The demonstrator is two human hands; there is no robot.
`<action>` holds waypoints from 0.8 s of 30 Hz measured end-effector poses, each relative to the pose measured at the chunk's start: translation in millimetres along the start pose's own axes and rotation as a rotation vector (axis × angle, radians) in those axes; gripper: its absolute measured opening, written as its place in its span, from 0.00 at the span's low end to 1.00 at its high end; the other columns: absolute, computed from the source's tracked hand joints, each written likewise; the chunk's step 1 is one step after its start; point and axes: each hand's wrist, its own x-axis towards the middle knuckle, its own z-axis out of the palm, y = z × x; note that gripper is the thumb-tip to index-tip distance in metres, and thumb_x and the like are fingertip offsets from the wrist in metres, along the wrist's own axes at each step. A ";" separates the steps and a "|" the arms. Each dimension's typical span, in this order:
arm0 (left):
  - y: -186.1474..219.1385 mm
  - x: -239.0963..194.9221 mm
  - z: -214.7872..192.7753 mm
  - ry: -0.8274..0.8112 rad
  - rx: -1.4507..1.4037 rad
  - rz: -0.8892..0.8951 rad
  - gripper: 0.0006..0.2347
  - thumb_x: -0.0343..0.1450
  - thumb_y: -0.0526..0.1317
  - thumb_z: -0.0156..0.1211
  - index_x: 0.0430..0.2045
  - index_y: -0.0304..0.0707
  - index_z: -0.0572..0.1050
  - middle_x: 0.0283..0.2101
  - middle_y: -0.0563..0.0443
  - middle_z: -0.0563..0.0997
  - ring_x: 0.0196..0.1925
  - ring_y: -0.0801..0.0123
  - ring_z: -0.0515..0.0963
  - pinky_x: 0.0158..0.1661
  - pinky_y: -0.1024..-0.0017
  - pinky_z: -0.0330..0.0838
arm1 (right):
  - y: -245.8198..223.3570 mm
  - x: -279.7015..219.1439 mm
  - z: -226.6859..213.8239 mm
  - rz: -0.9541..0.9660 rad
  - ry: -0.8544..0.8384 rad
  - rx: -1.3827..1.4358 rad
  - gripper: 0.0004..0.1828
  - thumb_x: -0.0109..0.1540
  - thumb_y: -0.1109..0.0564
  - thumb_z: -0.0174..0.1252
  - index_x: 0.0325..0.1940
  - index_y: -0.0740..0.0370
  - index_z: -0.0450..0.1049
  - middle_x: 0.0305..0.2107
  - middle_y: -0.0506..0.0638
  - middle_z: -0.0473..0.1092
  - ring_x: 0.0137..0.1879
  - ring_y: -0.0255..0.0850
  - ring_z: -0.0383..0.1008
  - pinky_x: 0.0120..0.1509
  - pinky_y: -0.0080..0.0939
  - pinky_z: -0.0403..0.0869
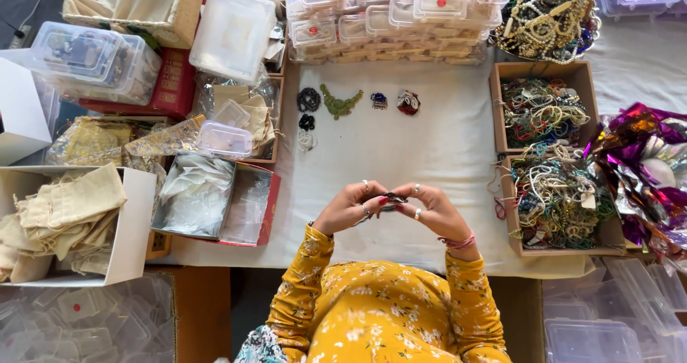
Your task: Sorting and inspecting necklaces and jewelry pieces.
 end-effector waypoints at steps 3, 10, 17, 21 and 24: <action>6.1 -4.7 -7.4 0.052 0.079 -0.031 0.08 0.77 0.38 0.58 0.43 0.31 0.76 0.33 0.59 0.78 0.34 0.82 0.74 0.36 0.80 0.72 | -8.1 1.2 0.3 0.042 0.066 -0.144 0.12 0.62 0.64 0.63 0.50 0.68 0.79 0.40 0.48 0.79 0.49 0.31 0.74 0.58 0.35 0.73; -26.8 -4.7 -18.8 0.072 0.219 -0.031 0.09 0.71 0.41 0.69 0.33 0.33 0.78 0.29 0.60 0.78 0.31 0.83 0.72 0.33 0.80 0.67 | -10.1 -5.7 -10.3 -0.001 0.180 -0.200 0.10 0.61 0.65 0.64 0.46 0.68 0.80 0.37 0.48 0.78 0.46 0.32 0.75 0.53 0.32 0.74; -100.0 -9.0 -43.3 0.220 0.117 -0.108 0.08 0.70 0.40 0.70 0.29 0.36 0.77 0.29 0.62 0.77 0.33 0.83 0.72 0.36 0.80 0.68 | 6.7 -22.7 -49.6 -0.011 0.403 0.161 0.11 0.64 0.67 0.59 0.51 0.70 0.77 0.39 0.52 0.78 0.46 0.35 0.79 0.52 0.31 0.76; -93.8 -13.2 -44.9 0.314 -0.117 -0.033 0.04 0.71 0.37 0.64 0.36 0.38 0.78 0.36 0.60 0.81 0.41 0.82 0.76 0.44 0.81 0.70 | 18.7 -17.8 -49.2 0.007 0.474 0.193 0.11 0.65 0.66 0.58 0.52 0.71 0.76 0.36 0.53 0.77 0.44 0.36 0.79 0.52 0.31 0.76; -102.0 -17.8 -52.6 0.358 -0.213 -0.008 0.04 0.72 0.35 0.61 0.37 0.35 0.77 0.42 0.54 0.85 0.48 0.78 0.81 0.50 0.79 0.73 | 42.1 -15.0 -54.5 0.030 0.533 0.261 0.11 0.67 0.65 0.58 0.52 0.70 0.76 0.35 0.53 0.77 0.42 0.37 0.79 0.50 0.33 0.77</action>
